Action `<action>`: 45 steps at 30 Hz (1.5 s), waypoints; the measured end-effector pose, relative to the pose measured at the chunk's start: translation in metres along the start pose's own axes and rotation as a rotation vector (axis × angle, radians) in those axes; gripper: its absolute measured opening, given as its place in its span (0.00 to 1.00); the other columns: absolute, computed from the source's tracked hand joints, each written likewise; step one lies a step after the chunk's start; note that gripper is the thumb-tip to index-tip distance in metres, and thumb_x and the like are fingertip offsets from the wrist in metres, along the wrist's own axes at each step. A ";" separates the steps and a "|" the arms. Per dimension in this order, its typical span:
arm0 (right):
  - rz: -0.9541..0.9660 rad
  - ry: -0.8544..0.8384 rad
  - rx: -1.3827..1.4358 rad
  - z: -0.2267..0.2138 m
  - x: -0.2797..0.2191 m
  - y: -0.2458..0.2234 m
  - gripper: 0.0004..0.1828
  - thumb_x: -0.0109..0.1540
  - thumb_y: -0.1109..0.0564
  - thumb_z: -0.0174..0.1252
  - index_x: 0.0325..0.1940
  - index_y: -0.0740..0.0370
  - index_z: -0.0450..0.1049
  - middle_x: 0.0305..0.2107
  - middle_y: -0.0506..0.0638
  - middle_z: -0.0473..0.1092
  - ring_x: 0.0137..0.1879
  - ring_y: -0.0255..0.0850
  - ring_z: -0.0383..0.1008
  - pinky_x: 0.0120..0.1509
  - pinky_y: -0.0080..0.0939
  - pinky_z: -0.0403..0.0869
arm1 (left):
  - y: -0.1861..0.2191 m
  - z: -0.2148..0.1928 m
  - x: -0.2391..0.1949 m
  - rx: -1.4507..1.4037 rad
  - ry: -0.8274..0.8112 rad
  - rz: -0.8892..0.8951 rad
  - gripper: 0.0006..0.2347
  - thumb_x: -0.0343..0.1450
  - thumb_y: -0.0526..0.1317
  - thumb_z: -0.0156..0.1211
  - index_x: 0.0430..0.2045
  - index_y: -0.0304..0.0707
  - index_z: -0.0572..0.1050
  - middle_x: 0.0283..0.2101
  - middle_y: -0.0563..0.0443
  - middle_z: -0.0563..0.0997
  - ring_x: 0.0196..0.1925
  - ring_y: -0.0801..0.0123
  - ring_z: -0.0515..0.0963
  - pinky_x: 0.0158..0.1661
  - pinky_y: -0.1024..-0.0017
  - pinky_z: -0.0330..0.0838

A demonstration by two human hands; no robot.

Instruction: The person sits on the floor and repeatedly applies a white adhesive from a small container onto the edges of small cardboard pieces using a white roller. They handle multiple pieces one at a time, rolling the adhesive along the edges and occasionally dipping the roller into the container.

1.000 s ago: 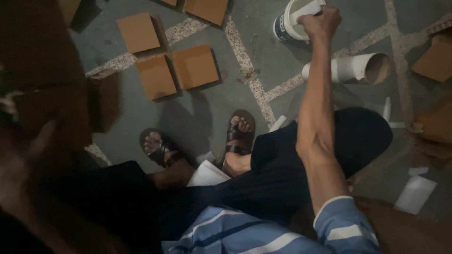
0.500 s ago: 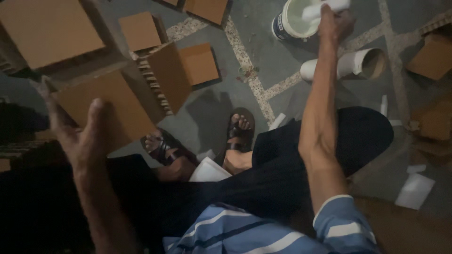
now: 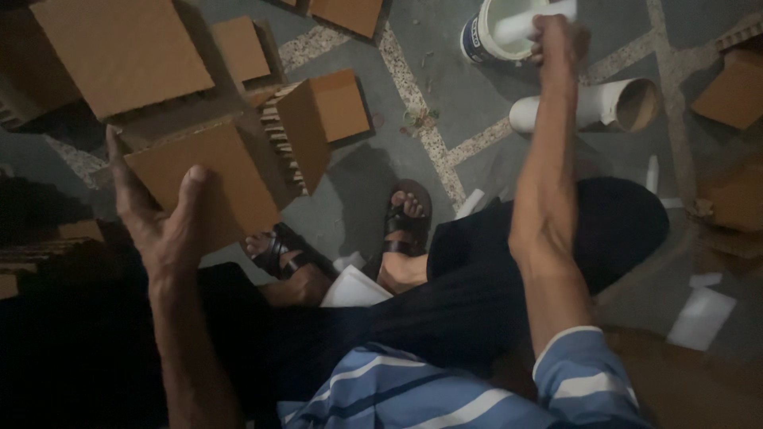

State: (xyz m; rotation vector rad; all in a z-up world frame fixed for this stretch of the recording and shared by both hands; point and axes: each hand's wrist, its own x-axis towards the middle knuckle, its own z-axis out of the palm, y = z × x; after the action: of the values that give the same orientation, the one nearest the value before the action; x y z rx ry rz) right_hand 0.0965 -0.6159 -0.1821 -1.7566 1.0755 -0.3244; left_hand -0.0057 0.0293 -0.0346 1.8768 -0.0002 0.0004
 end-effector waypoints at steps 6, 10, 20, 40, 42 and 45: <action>0.001 -0.065 0.510 -0.027 0.002 -0.017 0.13 0.57 0.57 0.64 0.39 0.70 0.75 0.21 0.53 0.72 0.20 0.35 0.69 0.19 0.34 0.63 | -0.001 0.012 0.002 -0.061 0.036 -0.084 0.39 0.77 0.47 0.66 0.79 0.40 0.45 0.72 0.30 0.65 0.71 0.45 0.74 0.61 0.53 0.77; -0.081 -0.004 0.476 -0.028 0.000 -0.017 0.15 0.61 0.53 0.65 0.39 0.71 0.76 0.22 0.53 0.74 0.22 0.35 0.70 0.21 0.34 0.64 | 0.001 0.024 0.003 -0.208 0.011 0.027 0.36 0.81 0.46 0.64 0.78 0.39 0.44 0.73 0.30 0.64 0.72 0.47 0.73 0.64 0.54 0.77; 0.225 -0.399 0.639 -0.009 -0.081 -0.038 0.19 0.60 0.47 0.62 0.41 0.67 0.73 0.24 0.50 0.71 0.23 0.37 0.68 0.23 0.35 0.64 | 0.003 0.041 -0.005 -0.340 0.022 -0.074 0.38 0.76 0.47 0.62 0.77 0.39 0.42 0.64 0.32 0.72 0.62 0.50 0.80 0.52 0.55 0.86; -1.827 0.011 -0.474 0.021 -0.446 -0.142 0.06 0.58 0.58 0.66 0.39 0.56 0.83 0.26 0.58 0.77 0.30 0.51 0.78 0.38 0.47 0.72 | 0.013 0.029 -0.016 -0.642 0.061 -0.022 0.35 0.78 0.41 0.61 0.77 0.38 0.45 0.65 0.33 0.73 0.64 0.54 0.79 0.60 0.59 0.82; -1.189 -0.404 -0.276 0.011 -0.454 -0.137 0.08 0.61 0.56 0.63 0.41 0.61 0.81 0.24 0.52 0.78 0.31 0.44 0.80 0.40 0.42 0.76 | 0.012 0.028 -0.020 -0.663 0.079 -0.058 0.35 0.78 0.41 0.61 0.77 0.38 0.46 0.66 0.32 0.73 0.64 0.54 0.78 0.60 0.60 0.81; -0.974 -0.474 -0.233 0.016 -0.449 -0.143 0.09 0.64 0.55 0.63 0.40 0.63 0.80 0.27 0.50 0.78 0.32 0.40 0.80 0.43 0.41 0.77 | 0.010 0.033 -0.020 -0.736 0.060 -0.101 0.34 0.78 0.41 0.61 0.77 0.38 0.47 0.67 0.32 0.72 0.64 0.54 0.78 0.60 0.60 0.80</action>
State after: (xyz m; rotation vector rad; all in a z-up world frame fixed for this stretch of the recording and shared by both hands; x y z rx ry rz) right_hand -0.0742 -0.2407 0.0463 -2.3186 -0.1430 -0.3423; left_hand -0.0256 -0.0054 -0.0351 1.1390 0.1206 -0.0110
